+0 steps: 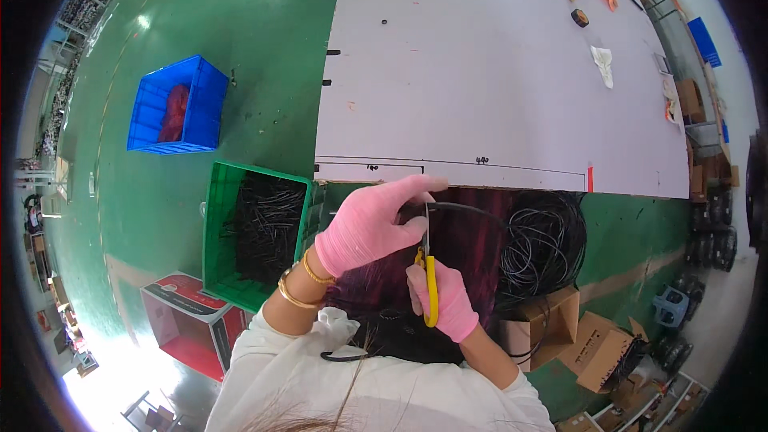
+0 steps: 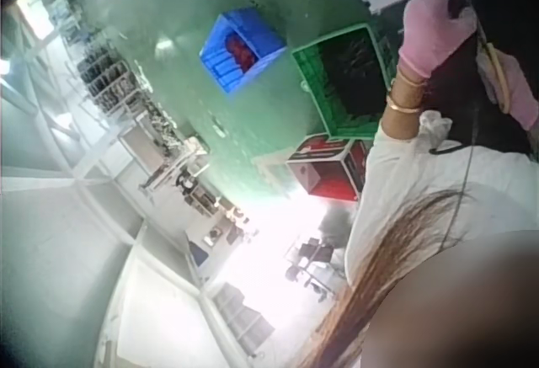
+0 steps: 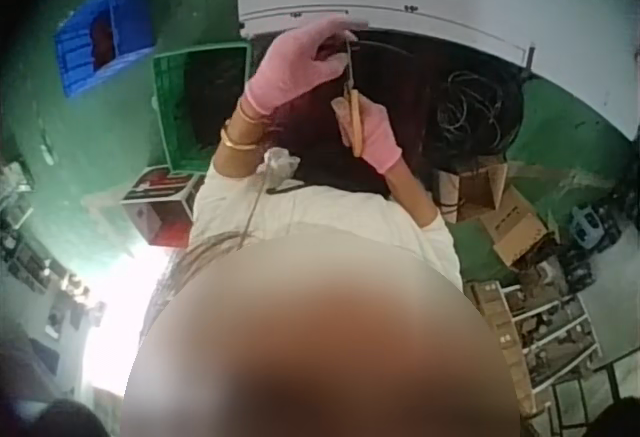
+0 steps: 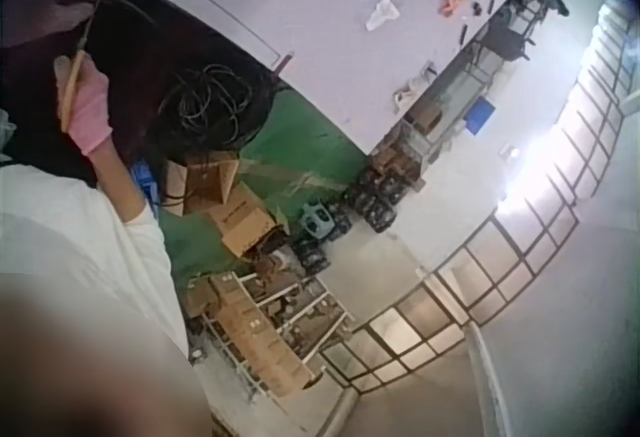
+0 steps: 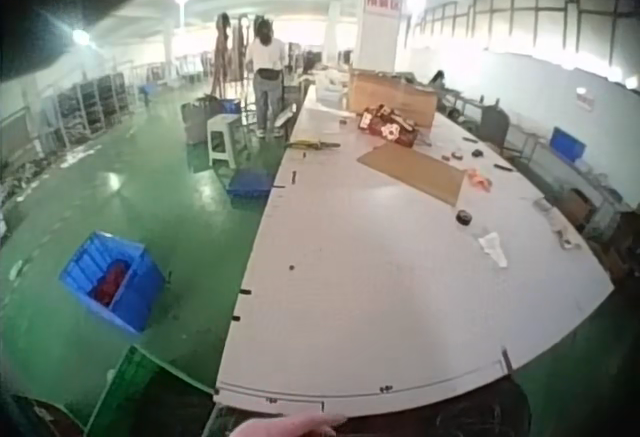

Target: Cutting black electrical wires to specific lengths using scissors on a measuring table.

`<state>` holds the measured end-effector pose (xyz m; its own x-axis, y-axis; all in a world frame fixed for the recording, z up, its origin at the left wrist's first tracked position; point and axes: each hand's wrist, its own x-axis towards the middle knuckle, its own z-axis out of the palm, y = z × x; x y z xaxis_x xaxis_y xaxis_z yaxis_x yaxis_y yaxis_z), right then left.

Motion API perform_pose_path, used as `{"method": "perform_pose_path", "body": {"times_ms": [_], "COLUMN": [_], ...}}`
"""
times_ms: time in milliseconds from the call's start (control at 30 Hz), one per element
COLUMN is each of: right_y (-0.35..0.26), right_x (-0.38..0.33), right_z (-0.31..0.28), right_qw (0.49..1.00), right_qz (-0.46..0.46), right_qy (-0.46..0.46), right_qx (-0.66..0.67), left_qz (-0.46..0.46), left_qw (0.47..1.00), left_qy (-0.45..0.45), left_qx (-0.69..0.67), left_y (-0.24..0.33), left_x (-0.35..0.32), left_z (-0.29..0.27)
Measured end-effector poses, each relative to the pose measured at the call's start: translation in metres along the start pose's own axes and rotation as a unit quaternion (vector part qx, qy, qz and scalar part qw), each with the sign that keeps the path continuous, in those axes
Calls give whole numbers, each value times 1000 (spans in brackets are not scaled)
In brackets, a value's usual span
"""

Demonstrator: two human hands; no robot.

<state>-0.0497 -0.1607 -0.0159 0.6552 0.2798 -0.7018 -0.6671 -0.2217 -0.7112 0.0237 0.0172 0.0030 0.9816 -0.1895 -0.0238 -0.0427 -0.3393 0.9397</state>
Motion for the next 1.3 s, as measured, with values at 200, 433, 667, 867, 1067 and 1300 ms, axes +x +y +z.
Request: {"method": "perform_pose_path", "body": {"times_ms": [200, 433, 667, 867, 1067, 1300], "right_y": [6, 15, 23, -13, -53, -103], "right_x": [-5, -8, -11, 13, 23, 64], "right_z": [0, -6, -44, -66, -53, -33], "right_qw": [999, 1000, 866, 800, 795, 735], "right_qz": [-18, -27, -381, -426, -476, -494], "right_qy": [12, -1, 269, 244, 181, 76], "right_qx": [27, -6, -180, -345, -328, -459], "left_qz": [-72, -120, -127, -122, -196, 60], "left_qw": [945, 919, 917, 923, 974, 901], "left_qy": [-174, -205, -170, -160, 93, 290], "left_qx": [-266, -315, -337, -327, -72, 318], "left_y": [-8, -5, -8, 3, -11, -30], "left_x": [12, 15, 8, -12, -76, -78], "left_z": [-6, -6, -17, -30, -85, -75]}}
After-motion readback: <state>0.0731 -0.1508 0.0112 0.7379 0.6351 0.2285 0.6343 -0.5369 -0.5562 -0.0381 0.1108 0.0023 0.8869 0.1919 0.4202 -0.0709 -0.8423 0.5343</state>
